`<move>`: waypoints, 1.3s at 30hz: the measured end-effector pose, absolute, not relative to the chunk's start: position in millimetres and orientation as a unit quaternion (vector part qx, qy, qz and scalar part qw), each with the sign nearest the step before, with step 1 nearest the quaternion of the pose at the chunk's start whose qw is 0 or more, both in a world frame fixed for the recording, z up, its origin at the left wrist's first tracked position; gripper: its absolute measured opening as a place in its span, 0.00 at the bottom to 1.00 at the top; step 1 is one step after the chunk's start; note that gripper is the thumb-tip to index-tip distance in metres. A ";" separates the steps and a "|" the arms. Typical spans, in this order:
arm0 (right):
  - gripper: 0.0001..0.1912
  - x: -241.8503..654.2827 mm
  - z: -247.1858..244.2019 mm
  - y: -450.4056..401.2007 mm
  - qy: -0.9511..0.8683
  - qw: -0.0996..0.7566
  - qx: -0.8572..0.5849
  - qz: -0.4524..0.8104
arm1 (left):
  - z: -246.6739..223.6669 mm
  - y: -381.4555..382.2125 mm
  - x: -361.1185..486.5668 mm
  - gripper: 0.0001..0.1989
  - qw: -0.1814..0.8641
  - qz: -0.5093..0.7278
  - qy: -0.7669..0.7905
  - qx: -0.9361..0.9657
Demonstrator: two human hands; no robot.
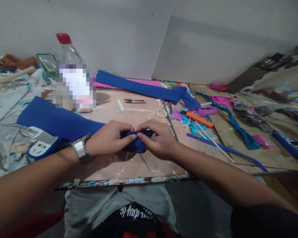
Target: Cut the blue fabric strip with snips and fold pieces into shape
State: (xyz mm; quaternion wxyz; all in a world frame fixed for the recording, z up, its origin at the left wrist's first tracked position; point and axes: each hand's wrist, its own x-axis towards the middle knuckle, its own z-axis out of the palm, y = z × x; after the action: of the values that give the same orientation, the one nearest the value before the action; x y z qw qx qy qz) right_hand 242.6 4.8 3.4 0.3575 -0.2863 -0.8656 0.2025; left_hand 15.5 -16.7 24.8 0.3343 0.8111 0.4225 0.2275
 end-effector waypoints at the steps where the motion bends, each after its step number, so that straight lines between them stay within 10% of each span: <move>1: 0.04 242.8 3.0 5.2 -0.866 0.359 -0.284 0.202 | 24.4 -16.4 15.4 0.16 0.340 0.229 0.422 0.809; 39: 0.07 243.8 -0.1 10.7 -0.880 0.414 -0.197 0.121 | 23.0 -13.2 15.1 0.11 0.429 0.260 0.428 0.752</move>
State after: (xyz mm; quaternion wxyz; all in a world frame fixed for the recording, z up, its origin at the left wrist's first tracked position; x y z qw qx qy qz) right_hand 243.8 10.7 -0.1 0.4140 -0.1967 -0.8804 0.1214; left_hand 15.1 -13.2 23.0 0.4288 0.7518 0.4283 0.2598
